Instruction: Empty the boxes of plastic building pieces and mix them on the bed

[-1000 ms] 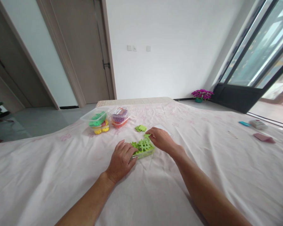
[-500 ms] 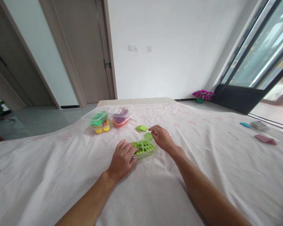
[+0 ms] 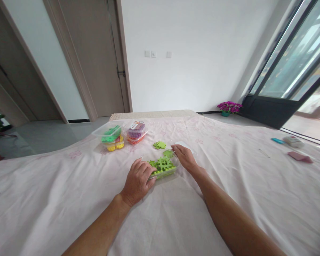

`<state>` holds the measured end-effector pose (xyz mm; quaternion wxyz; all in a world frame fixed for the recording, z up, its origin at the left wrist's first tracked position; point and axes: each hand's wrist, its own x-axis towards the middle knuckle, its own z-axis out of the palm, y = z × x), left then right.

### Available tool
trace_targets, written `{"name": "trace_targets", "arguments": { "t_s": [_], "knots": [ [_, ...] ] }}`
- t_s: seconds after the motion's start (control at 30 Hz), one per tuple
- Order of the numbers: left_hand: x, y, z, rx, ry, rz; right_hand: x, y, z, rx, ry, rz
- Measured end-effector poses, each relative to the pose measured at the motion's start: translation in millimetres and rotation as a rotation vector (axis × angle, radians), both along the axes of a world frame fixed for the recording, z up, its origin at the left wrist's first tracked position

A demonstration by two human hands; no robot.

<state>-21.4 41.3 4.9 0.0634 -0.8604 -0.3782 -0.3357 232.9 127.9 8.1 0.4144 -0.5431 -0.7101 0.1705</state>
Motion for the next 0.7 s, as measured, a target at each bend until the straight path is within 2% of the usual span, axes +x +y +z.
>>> {"name": "trace_targets", "arguments": {
  "t_s": [0.07,0.2,0.33,0.5,0.7],
  "knots": [
    [0.8,-0.5,0.2,0.001,0.003,0.016,4.4,0.2,-3.9,-0.019,-0.027,0.01],
    [3.0,-1.5,0.1,0.013,-0.002,0.045,10.2,-5.1,-5.2,-0.041,-0.192,0.142],
    [3.7,-1.0,-0.2,0.04,-0.018,0.093,9.6,-9.8,-5.1,0.056,-0.394,0.23],
    [2.3,0.2,0.9,0.052,-0.018,0.143,9.9,-7.8,-10.7,0.082,-0.453,0.165],
    [0.5,1.4,-0.5,0.042,-0.028,0.154,16.4,-4.7,-17.5,0.08,-0.422,0.074]
  ]
}}
